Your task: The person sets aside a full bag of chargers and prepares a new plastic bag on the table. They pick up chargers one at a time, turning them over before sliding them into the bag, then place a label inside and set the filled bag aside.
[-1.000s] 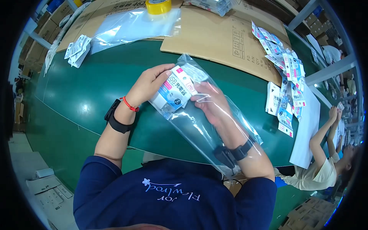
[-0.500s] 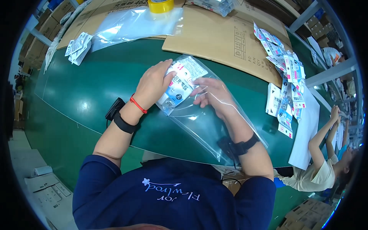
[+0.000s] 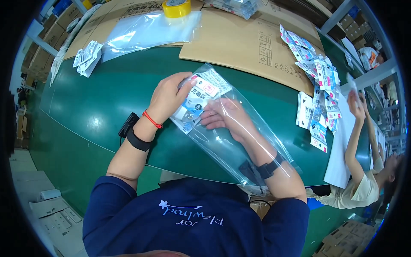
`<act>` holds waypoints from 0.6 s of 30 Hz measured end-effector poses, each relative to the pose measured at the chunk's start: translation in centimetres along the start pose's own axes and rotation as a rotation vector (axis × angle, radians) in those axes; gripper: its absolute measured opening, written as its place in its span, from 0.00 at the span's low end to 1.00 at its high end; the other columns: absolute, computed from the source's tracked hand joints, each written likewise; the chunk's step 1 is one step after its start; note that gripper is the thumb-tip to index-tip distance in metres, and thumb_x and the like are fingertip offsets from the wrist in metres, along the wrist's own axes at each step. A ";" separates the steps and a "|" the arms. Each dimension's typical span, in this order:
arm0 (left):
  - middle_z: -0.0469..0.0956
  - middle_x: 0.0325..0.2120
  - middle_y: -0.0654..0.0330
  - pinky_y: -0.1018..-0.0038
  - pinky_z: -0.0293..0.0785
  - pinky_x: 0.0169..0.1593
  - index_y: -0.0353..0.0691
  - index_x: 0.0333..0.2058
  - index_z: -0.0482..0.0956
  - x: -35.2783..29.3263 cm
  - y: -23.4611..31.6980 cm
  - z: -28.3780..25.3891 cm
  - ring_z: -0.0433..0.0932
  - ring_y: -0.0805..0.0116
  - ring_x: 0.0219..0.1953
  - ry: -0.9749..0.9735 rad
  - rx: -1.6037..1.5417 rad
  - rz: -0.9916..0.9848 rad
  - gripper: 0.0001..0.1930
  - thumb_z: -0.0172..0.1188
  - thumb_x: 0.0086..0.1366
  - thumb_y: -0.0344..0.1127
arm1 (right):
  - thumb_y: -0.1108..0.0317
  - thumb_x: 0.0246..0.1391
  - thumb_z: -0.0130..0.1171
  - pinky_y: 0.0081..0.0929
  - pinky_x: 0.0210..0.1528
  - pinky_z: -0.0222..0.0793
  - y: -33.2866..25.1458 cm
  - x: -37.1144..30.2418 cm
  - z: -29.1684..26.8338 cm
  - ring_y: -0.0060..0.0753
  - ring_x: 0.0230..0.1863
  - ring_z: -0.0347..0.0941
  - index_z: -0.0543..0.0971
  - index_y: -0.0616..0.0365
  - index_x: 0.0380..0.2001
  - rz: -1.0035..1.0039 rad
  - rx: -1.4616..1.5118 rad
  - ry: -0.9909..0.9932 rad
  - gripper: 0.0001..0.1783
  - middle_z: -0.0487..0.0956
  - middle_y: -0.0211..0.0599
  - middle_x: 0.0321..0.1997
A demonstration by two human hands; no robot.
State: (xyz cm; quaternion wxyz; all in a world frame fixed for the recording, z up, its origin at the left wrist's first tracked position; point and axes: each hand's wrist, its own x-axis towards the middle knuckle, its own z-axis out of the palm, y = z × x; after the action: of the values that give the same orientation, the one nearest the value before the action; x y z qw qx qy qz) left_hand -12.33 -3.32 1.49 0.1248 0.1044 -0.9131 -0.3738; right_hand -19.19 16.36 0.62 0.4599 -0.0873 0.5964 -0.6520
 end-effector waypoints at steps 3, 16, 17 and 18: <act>0.78 0.38 0.41 0.61 0.74 0.43 0.30 0.48 0.75 0.0 -1.4 1.0 0.77 0.43 0.41 0.178 0.052 0.147 0.21 0.53 0.65 0.43 | 0.61 0.59 0.56 0.16 0.30 0.73 0.4 -0.5 0.4 0.26 0.33 0.77 0.68 0.66 0.53 -0.043 0.046 0.091 0.24 0.77 0.37 0.38; 0.78 0.43 0.44 0.71 0.71 0.49 0.31 0.51 0.73 1.1 -3.2 1.8 0.77 0.58 0.46 0.128 -0.437 0.012 0.21 0.46 0.70 0.44 | 0.64 0.61 0.54 0.10 0.19 0.56 -0.5 0.5 -1.1 0.14 0.21 0.59 0.60 0.67 0.60 -0.086 0.109 0.007 0.29 0.72 0.30 0.33; 0.78 0.41 0.46 0.72 0.71 0.48 0.31 0.50 0.73 1.4 -3.8 1.9 0.78 0.61 0.44 0.150 -0.532 -0.022 0.22 0.46 0.71 0.45 | 0.64 0.61 0.54 0.10 0.20 0.58 -0.6 0.5 -1.1 0.14 0.22 0.62 0.63 0.67 0.58 -0.088 0.108 -0.002 0.27 0.73 0.30 0.33; 0.79 0.40 0.48 0.73 0.71 0.47 0.31 0.50 0.73 1.6 -3.7 1.8 0.78 0.64 0.42 0.170 -0.628 -0.057 0.22 0.45 0.71 0.45 | 0.64 0.61 0.54 0.10 0.20 0.58 -0.5 0.4 -1.1 0.14 0.22 0.62 0.63 0.67 0.58 -0.088 0.109 -0.002 0.27 0.73 0.30 0.33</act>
State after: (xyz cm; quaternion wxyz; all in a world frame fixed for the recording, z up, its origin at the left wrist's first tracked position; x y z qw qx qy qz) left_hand -14.03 -5.23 -2.15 0.2161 0.1172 -0.7364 -0.6303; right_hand -20.35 16.75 0.55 0.4356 -0.0888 0.5551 -0.7030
